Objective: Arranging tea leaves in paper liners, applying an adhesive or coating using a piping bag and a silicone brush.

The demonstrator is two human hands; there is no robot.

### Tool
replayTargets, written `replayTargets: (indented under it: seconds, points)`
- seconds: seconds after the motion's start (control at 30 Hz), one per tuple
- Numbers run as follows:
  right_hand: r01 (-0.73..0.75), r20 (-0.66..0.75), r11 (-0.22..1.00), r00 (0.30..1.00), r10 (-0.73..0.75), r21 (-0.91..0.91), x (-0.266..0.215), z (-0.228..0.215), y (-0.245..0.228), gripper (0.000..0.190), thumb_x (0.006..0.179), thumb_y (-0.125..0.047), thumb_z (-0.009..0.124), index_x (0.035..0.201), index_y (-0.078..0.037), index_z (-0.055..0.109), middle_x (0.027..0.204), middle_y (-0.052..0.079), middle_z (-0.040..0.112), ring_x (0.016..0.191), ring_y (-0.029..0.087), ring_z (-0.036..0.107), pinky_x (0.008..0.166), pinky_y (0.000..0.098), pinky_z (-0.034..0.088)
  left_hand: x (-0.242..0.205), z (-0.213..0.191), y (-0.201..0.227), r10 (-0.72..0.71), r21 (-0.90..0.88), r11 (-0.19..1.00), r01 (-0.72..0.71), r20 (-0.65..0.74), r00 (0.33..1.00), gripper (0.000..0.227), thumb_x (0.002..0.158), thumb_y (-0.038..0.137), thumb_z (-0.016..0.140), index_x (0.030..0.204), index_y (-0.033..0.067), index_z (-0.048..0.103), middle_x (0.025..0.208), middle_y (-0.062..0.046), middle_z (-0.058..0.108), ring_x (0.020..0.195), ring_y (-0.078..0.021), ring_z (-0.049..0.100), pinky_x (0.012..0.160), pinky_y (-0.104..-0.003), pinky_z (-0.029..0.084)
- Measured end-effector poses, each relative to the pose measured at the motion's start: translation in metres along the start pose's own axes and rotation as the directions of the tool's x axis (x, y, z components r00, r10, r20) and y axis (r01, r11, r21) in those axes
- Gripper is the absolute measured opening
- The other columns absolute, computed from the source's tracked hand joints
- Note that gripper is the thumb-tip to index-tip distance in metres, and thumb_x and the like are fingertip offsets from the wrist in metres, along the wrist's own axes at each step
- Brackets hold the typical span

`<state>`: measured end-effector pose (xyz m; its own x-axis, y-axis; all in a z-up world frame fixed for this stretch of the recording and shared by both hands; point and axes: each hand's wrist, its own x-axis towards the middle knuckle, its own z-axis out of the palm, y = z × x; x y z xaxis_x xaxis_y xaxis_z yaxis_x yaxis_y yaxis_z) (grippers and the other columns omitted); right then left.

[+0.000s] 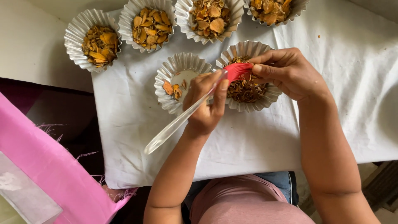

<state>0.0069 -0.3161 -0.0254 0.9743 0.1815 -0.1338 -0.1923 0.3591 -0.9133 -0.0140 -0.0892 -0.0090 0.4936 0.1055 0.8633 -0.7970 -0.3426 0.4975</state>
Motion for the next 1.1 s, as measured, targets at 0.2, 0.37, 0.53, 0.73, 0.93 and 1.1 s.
replayTargets:
  seconds: [0.2, 0.37, 0.53, 0.73, 0.93, 1.1]
  points:
    - [0.08, -0.023, 0.978, 0.996, -0.086, -0.192, 0.001, 0.002, -0.01, 0.021, 0.094, 0.003, 0.073, 0.112, 0.012, 0.069, 0.098, 0.024, 0.073, 0.091, 0.029, 0.075, 0.079, 0.042, 0.068, 0.001, -0.019, -0.013, 0.004, 0.046, 0.999, 0.005, -0.203, 0.979, 0.022, 0.098, 0.014, 0.072, 0.11, -0.0036, 0.072, 0.094, -0.011, 0.072, 0.085, -0.023, 0.072, 0.081, -0.036, 0.061]
    - [0.071, -0.015, 0.944, 0.997, -0.08, -0.323, 0.001, 0.055, -0.046, 0.024, 0.095, -0.004, 0.071, 0.116, 0.007, 0.069, 0.104, 0.021, 0.073, 0.093, 0.024, 0.075, 0.086, 0.0334, 0.067, 0.016, -0.039, -0.013, -0.116, 0.09, 0.982, 0.167, -0.41, 0.905, 0.023, 0.102, 0.021, 0.066, 0.111, -0.0004, 0.068, 0.094, -0.007, 0.067, 0.081, -0.0157, 0.065, 0.075, -0.029, 0.055]
    - [0.211, 0.217, 0.813, 0.97, -0.107, -0.543, 0.022, 0.12, -0.051, 0.029, 0.097, -0.013, 0.069, 0.12, 0.005, 0.069, 0.1, 0.017, 0.077, 0.092, 0.019, 0.077, 0.089, 0.0275, 0.066, 0.02, -0.042, -0.018, -0.266, 0.046, 0.934, 0.354, -0.569, 0.778, 0.024, 0.104, 0.028, 0.065, 0.113, 0.0053, 0.068, 0.103, -0.004, 0.068, 0.092, -0.0148, 0.065, 0.084, -0.028, 0.054]
    - [0.389, 0.445, 0.554, 0.895, -0.038, -0.736, 0.045, 0.136, -0.025, 0.035, 0.09, -0.002, 0.062, 0.12, -0.011, 0.076, 0.119, 0.005, 0.076, 0.094, 0.013, 0.07, 0.075, 0.03, 0.054, 0.017, -0.04, -0.02, -0.327, -0.061, 0.936, 0.347, -0.516, 0.791, 0.022, 0.105, 0.023, 0.066, 0.116, 0.0034, 0.068, 0.107, -0.008, 0.068, 0.096, -0.0181, 0.07, 0.085, -0.03, 0.06]
    - [0.47, 0.484, 0.55, 0.865, -0.132, -0.69, 0.017, 0.115, -0.06, 0.026, 0.101, -0.001, 0.063, 0.125, 0.007, 0.068, 0.121, 0.021, 0.072, 0.104, 0.027, 0.072, 0.09, 0.035, 0.061, 0.014, -0.037, -0.018, -0.353, -0.094, 0.932, 0.351, -0.456, 0.817, 0.024, 0.106, 0.025, 0.065, 0.117, 0.0043, 0.068, 0.107, -0.005, 0.069, 0.098, -0.0156, 0.069, 0.086, -0.028, 0.061]
    - [0.233, 0.238, 0.74, 0.966, -0.1, -0.632, -0.007, 0.077, -0.069, 0.031, 0.103, -0.007, 0.061, 0.131, 0.007, 0.062, 0.124, 0.019, 0.07, 0.116, 0.021, 0.069, 0.102, 0.0272, 0.057, 0.012, -0.036, -0.016, -0.352, -0.045, 0.931, 0.362, -0.374, 0.858, 0.023, 0.106, 0.023, 0.063, 0.119, 0.0043, 0.066, 0.101, -0.005, 0.064, 0.092, -0.0142, 0.065, 0.083, -0.028, 0.058]
